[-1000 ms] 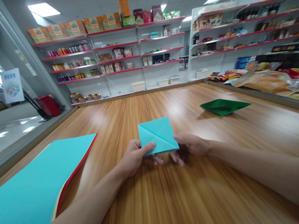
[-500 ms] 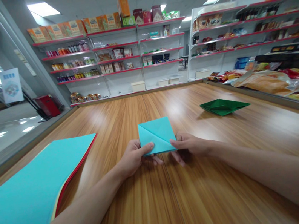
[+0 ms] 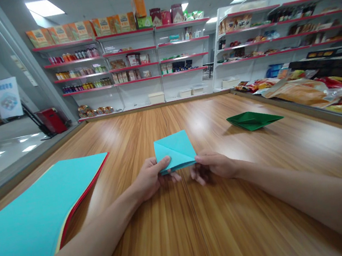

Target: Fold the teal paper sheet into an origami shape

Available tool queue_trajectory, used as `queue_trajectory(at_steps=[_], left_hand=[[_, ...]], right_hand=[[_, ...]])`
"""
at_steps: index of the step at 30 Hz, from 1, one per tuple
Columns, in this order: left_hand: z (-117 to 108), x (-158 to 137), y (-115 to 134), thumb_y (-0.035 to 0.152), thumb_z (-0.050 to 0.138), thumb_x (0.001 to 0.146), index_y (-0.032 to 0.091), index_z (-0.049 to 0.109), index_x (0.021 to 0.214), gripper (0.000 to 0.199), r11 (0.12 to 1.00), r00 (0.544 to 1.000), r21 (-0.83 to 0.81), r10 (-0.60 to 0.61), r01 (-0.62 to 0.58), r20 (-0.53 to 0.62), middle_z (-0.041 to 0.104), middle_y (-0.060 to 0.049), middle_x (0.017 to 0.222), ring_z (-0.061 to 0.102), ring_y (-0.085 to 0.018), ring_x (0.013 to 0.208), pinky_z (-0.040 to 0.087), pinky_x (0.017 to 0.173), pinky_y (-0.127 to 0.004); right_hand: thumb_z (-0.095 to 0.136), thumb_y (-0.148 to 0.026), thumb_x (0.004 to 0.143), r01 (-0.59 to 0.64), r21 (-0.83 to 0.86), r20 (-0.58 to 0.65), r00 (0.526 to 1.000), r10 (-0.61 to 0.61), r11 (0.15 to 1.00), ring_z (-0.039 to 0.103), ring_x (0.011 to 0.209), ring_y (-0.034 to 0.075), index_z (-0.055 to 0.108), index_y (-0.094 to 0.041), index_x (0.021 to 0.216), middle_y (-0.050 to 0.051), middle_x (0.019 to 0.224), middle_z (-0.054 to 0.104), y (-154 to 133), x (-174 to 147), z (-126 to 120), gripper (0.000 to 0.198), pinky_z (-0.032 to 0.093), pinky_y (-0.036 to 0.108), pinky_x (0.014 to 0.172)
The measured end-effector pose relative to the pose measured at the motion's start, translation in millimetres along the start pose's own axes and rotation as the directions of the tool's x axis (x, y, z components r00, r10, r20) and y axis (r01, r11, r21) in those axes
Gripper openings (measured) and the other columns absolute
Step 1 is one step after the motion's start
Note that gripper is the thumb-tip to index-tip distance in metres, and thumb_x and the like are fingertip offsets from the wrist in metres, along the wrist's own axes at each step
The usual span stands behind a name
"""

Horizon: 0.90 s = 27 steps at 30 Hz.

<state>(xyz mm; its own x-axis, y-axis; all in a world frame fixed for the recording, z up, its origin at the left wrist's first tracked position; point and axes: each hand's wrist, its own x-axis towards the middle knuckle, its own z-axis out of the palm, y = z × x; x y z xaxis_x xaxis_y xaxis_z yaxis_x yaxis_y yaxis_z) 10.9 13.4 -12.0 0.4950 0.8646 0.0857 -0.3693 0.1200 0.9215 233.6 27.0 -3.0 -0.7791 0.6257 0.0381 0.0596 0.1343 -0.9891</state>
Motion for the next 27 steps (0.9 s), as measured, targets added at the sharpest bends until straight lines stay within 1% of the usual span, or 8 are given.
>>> queue_trajectory(at_steps=[3, 5, 7, 12, 16, 18, 24, 27], left_hand=[[7.9, 0.0, -0.4, 0.032, 0.067, 0.08, 0.01, 0.06, 0.072, 0.024, 0.996, 0.995, -0.073, 0.037, -0.044, -0.091, 0.063, -0.003, 0.066, 0.066, -0.017, 0.062, 0.053, 0.055, -0.025], [15.6, -1.1, -0.7, 0.031, 0.067, 0.08, 0.01, 0.061, 0.079, 0.022, 0.994, 0.994, -0.102, 0.021, -0.032, -0.108, 0.062, -0.002, 0.069, 0.066, -0.018, 0.067, 0.054, 0.056, -0.027], [22.7, -2.3, -1.2, 0.03, 0.068, 0.079, 0.01, 0.062, 0.085, 0.022, 0.992, 0.995, -0.125, -0.006, -0.007, -0.101, 0.061, -0.003, 0.072, 0.066, -0.019, 0.071, 0.054, 0.057, -0.028], [27.8, -2.4, -2.1, 0.03, 0.064, 0.083, 0.01, 0.057, 0.075, 0.022, 0.978, 0.994, -0.198, -0.079, 0.062, -0.075, 0.061, -0.006, 0.076, 0.067, -0.022, 0.074, 0.055, 0.059, -0.03], [26.4, -2.8, -1.2, 0.03, 0.059, 0.086, 0.009, 0.056, 0.074, 0.024, 0.969, 0.99, -0.212, -0.134, 0.124, -0.036, 0.064, -0.013, 0.097, 0.068, -0.023, 0.079, 0.055, 0.062, -0.03], [28.0, -4.0, -0.6, 0.029, 0.06, 0.085, 0.009, 0.057, 0.077, 0.022, 0.97, 0.99, -0.204, -0.142, 0.133, -0.029, 0.065, -0.013, 0.094, 0.069, -0.023, 0.077, 0.056, 0.061, -0.03], [38.5, -7.7, -2.4, 0.032, 0.062, 0.083, 0.008, 0.058, 0.074, 0.026, 0.985, 0.996, -0.144, -0.094, 0.094, 0.001, 0.065, -0.011, 0.083, 0.069, -0.024, 0.07, 0.056, 0.06, -0.033], [39.4, -7.6, -4.4, 0.032, 0.062, 0.083, 0.008, 0.056, 0.068, 0.029, 0.99, 0.999, -0.13, -0.045, 0.045, 0.0, 0.066, -0.012, 0.084, 0.07, -0.023, 0.069, 0.056, 0.059, -0.031]], right_hand=[[0.052, -0.051, 0.081, 0.041, -0.066, -0.23, 0.972, -0.055, 0.997, 0.047, 0.043, 0.009, 0.061, -0.011, 0.085, 0.001, 0.058, 0.059, 5.8, 1.3, 5.5, 0.041, 0.032, 0.02, 0.038], [0.049, -0.046, 0.084, 0.054, -0.168, -0.389, 0.914, -0.117, 0.984, 0.046, 0.043, 0.008, 0.06, -0.012, 0.079, 0.0, 0.055, 0.055, 8.1, 2.1, 9.7, 0.036, 0.031, 0.019, 0.038], [0.043, -0.044, 0.087, 0.073, -0.257, -0.453, 0.872, -0.187, 0.964, 0.047, 0.044, 0.009, 0.057, -0.013, 0.072, 0.0, 0.053, 0.052, 8.6, 2.0, 12.4, 0.037, 0.033, 0.02, 0.04], [0.031, -0.043, 0.092, 0.154, -0.408, -0.427, 0.839, -0.337, 0.9, 0.047, 0.048, 0.01, 0.056, -0.013, 0.071, 0.001, 0.056, 0.051, 7.6, -1.1, 12.3, 0.044, 0.036, 0.021, 0.044], [0.03, -0.039, 0.093, 0.189, -0.437, -0.452, 0.799, -0.396, 0.879, 0.046, 0.047, 0.01, 0.055, -0.013, 0.068, 0.0, 0.054, 0.05, 9.3, -0.5, 11.8, 0.044, 0.037, 0.022, 0.045], [0.031, -0.035, 0.092, 0.203, -0.444, -0.463, 0.782, -0.417, 0.873, 0.046, 0.046, 0.01, 0.055, -0.014, 0.066, 0.0, 0.052, 0.05, 10.5, 0.0, 11.8, 0.041, 0.036, 0.022, 0.044], [0.033, -0.026, 0.085, 0.248, -0.565, -0.497, 0.659, -0.565, 0.787, 0.04, 0.039, 0.009, 0.045, -0.017, 0.051, -0.001, 0.045, 0.044, 8.4, -3.9, 11.4, 0.038, 0.029, 0.024, 0.041], [0.032, -0.027, 0.087, 0.245, -0.593, -0.464, 0.674, -0.574, 0.767, 0.041, 0.04, 0.01, 0.045, -0.017, 0.051, -0.001, 0.045, 0.044, 5.9, -5.4, 11.9, 0.04, 0.029, 0.024, 0.042]])
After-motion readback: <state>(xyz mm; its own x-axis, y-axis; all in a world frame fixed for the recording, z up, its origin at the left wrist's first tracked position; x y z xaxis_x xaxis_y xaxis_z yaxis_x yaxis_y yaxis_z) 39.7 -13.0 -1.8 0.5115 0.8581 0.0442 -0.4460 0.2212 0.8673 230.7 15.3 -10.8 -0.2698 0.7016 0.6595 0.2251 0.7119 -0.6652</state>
